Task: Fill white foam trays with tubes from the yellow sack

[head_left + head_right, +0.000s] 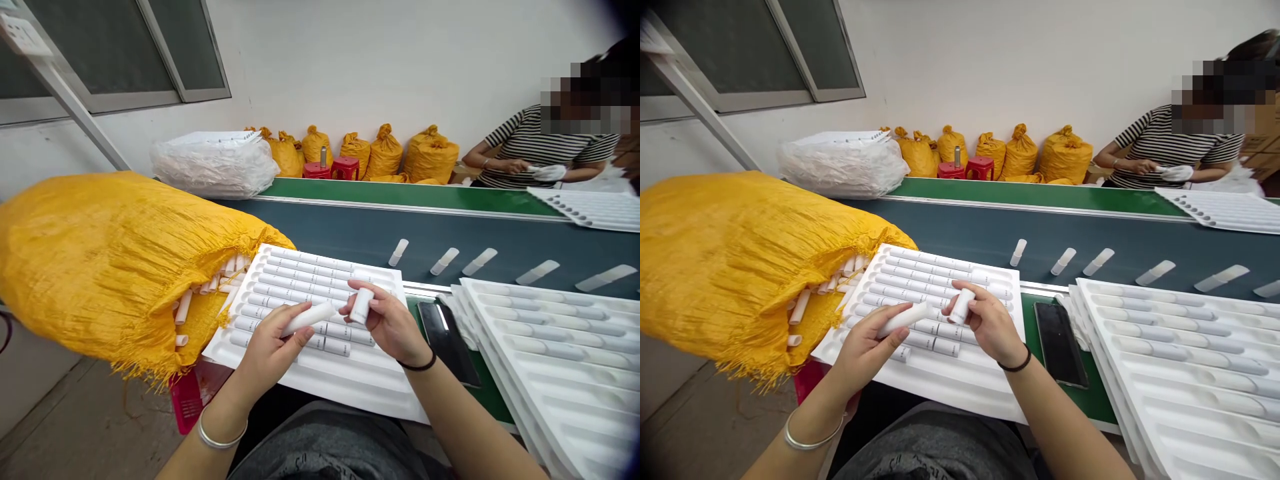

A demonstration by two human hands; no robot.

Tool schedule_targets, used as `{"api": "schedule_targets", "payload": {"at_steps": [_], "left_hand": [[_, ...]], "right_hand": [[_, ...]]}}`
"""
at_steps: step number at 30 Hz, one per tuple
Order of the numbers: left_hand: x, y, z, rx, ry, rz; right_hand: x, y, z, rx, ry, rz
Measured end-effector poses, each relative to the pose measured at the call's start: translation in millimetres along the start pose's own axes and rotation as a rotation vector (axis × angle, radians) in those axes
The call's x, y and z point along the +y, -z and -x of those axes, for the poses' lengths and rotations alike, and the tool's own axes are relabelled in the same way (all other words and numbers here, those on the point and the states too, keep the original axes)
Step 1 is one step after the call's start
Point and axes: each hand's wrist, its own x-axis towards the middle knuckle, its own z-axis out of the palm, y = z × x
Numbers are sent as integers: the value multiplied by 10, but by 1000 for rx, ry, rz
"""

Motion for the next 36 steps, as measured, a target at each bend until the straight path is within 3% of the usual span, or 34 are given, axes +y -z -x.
{"api": "schedule_targets", "payload": {"at_steps": [4,7,11,17,23,30,33,36], "left_hand": [[-45,11,11,14,27,-28],[-64,27,23,61,61,-29],[-63,25,19,36,35,-28],[-51,34,11,-48,24,-7],[26,64,29,-154,-26,-42],[66,12,27,-96,-241,-251],[69,-3,33,-47,-360,-364],[75,-27,46,6,-481,-466]], "right_hand": [[77,-50,74,-95,64,208],[55,-75,108,-53,123,366],[-33,-53,76,-99,324,677],[-89,5,37,-63,347,452],[-203,67,62,-252,429,640],[-204,40,82,-182,353,761],[-211,27,87,-142,253,743],[-219,-3,95,-129,80,574]]}}
